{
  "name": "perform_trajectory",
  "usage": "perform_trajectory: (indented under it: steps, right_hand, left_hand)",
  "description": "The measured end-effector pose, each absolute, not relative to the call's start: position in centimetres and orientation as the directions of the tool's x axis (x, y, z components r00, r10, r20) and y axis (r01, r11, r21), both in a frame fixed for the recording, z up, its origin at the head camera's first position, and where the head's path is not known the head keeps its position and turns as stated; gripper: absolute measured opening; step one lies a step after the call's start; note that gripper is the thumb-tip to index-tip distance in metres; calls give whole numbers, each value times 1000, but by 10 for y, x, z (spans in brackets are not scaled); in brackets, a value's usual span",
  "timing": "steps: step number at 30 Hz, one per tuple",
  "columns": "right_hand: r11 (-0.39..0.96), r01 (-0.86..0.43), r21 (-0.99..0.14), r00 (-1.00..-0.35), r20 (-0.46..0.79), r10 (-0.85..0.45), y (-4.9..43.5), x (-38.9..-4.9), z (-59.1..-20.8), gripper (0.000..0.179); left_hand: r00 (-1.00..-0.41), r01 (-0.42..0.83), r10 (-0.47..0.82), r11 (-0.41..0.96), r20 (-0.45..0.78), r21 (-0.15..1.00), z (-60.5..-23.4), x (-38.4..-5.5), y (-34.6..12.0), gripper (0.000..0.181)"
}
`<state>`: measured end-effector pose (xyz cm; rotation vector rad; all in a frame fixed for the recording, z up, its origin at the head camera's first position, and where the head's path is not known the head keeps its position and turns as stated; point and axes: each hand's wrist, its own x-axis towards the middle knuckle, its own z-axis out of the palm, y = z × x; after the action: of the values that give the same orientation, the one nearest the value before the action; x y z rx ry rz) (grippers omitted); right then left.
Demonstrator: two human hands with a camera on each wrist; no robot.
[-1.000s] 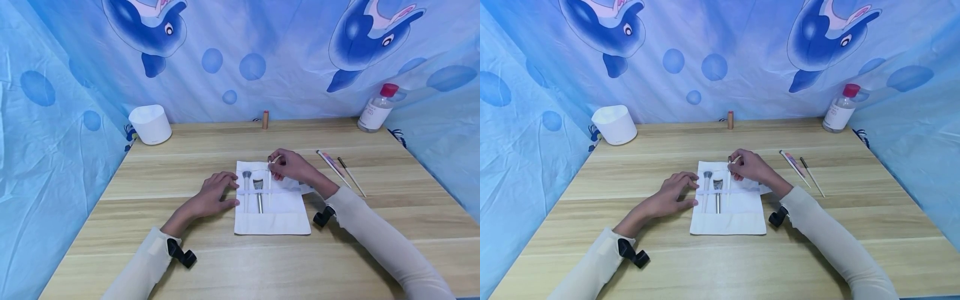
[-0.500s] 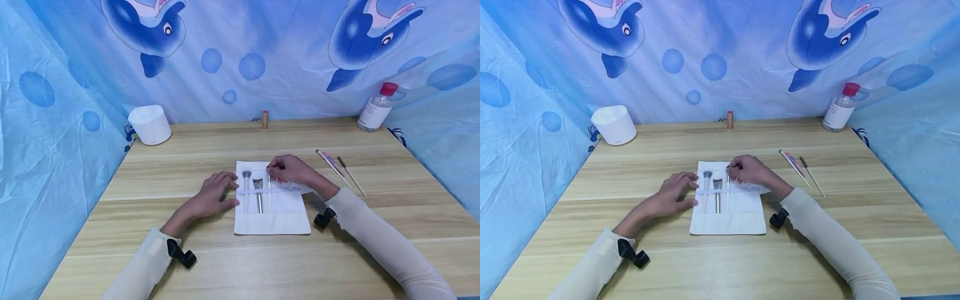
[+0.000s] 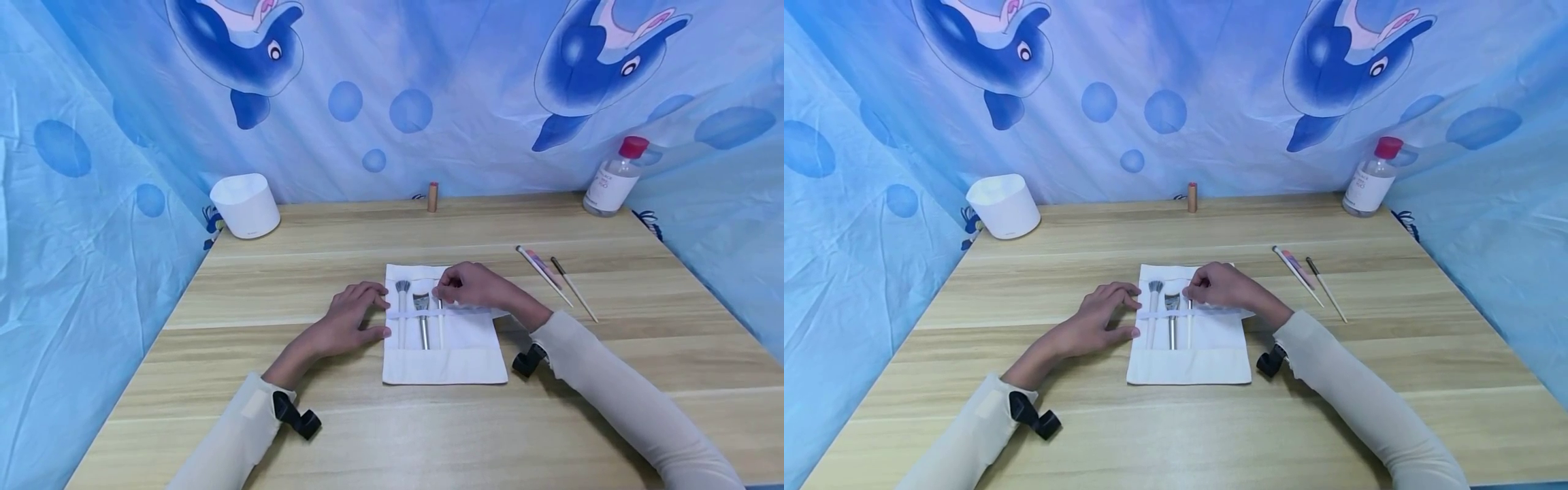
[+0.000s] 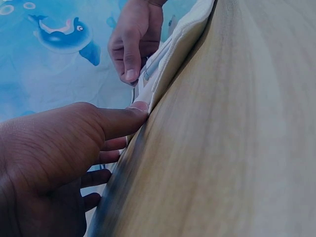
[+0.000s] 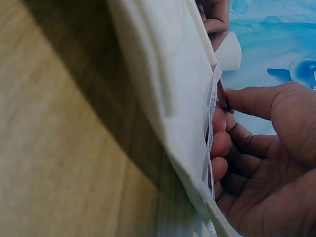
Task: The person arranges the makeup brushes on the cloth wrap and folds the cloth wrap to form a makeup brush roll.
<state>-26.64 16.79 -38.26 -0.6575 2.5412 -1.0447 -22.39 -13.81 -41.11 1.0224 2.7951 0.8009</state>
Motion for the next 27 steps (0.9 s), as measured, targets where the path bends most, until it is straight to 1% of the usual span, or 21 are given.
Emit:
perform_trajectory:
  steps: [7, 14, 18, 22, 27]
  right_hand:
    - [654, -337, -677, -849, -82, -522, 169, -263, -383, 18]
    - [629, -366, -685, -884, 46, -465, 177, -262, -377, 24]
    - [632, -353, -690, -908, 89, -410, 189, -268, -369, 25]
    - [687, -342, -641, -930, 128, -344, 207, -276, -356, 27]
    - [805, -307, -508, -952, 156, -264, 233, -285, -346, 26]
  left_hand:
    - [-780, 582, 615, 646, 115, 494, -415, -224, -138, 43]
    - [-778, 585, 618, 642, 118, 496, -417, -225, -137, 43]
    - [-775, 588, 620, 640, 119, 495, -417, -225, -137, 43]
    - [-773, 591, 623, 639, 120, 492, -415, -225, -137, 43]
    - [-774, 592, 621, 643, 121, 486, -414, -225, -139, 43]
